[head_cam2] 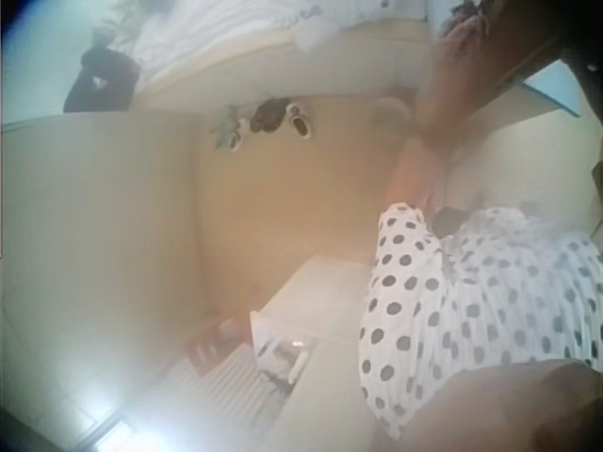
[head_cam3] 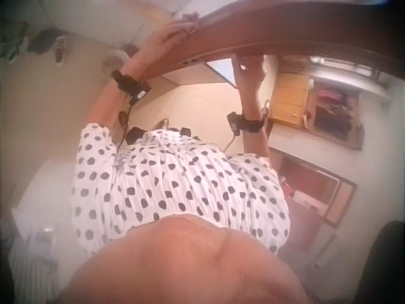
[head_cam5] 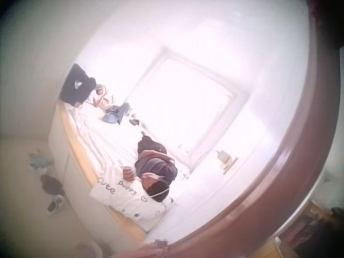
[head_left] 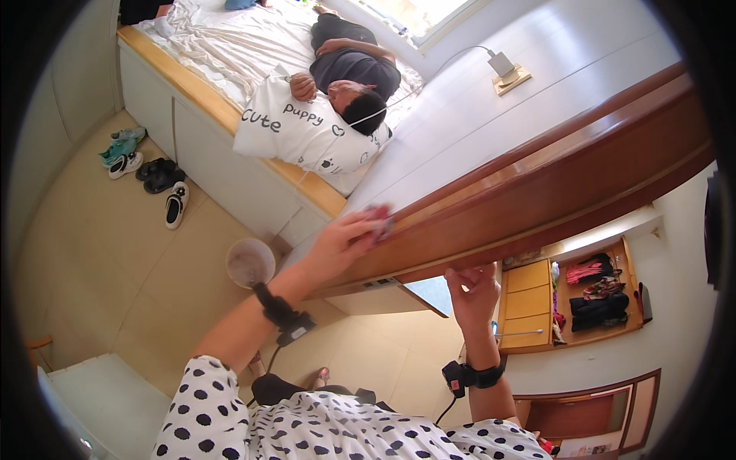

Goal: The person wipes a wooden door and its frame with a cloth before hand-washing the cloth in a bucket of soapy water.

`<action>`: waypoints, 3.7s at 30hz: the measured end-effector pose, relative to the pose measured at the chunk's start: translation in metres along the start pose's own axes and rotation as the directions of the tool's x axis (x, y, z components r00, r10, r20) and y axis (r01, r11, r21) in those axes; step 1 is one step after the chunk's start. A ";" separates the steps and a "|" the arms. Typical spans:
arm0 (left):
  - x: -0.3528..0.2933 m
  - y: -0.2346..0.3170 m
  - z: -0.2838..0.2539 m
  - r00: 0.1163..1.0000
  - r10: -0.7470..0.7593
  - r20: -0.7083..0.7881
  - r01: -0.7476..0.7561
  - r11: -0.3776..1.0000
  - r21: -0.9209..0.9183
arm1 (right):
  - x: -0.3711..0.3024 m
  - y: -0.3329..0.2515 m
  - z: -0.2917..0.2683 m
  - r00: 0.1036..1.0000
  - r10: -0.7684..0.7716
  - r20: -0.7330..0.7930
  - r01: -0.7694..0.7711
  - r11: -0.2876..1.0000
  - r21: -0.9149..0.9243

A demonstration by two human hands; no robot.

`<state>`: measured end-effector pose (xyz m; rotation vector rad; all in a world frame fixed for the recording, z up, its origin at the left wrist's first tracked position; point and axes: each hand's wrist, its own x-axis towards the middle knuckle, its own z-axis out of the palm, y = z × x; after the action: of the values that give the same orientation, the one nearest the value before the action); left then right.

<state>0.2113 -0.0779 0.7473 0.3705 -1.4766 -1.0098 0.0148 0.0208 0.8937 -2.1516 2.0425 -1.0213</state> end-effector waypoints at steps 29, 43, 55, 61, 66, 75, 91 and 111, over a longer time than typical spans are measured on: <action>0.034 0.080 0.069 0.879 0.402 -0.257 -0.099 0.680 0.726 | -0.004 -0.002 0.005 0.996 0.033 -0.088 -0.023 0.993 0.117; -0.073 -0.035 0.043 0.887 0.236 -0.397 0.040 0.816 0.576 | -0.002 -0.003 0.010 0.961 0.166 -0.220 -0.174 0.984 -0.019; -0.089 -0.049 0.014 0.879 -0.245 -0.408 0.317 0.941 0.117 | -0.006 0.036 -0.008 0.966 0.094 -0.242 -0.082 0.995 0.059; -0.244 -0.246 0.012 0.582 -0.615 -0.531 0.662 0.739 -0.130 | -0.012 0.050 -0.011 0.931 -0.207 -0.302 0.135 0.960 -0.245; -0.337 -0.373 -0.013 0.450 -0.714 -0.537 0.844 0.537 -0.007 | -0.004 0.047 0.027 0.880 -0.342 -0.330 0.224 0.911 -0.347; -0.310 -0.343 -0.007 0.601 -0.649 -0.466 0.728 0.685 -0.014 | -0.002 0.044 0.051 0.814 -0.468 -0.343 0.302 0.846 -0.439; -0.248 -0.259 -0.004 0.666 -0.559 -0.494 0.650 0.760 0.016 | -0.004 0.072 0.063 0.815 -0.433 -0.384 0.388 0.901 -0.193; 0.151 0.172 0.114 0.640 0.649 -0.411 -0.072 0.584 0.809 | 0.019 0.163 0.035 0.666 -0.710 0.229 0.461 0.633 0.622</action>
<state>0.1322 -0.0507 0.9886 0.8496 -1.1084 0.2022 -0.1165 -0.0354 0.8051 -2.4588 0.6919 -0.8220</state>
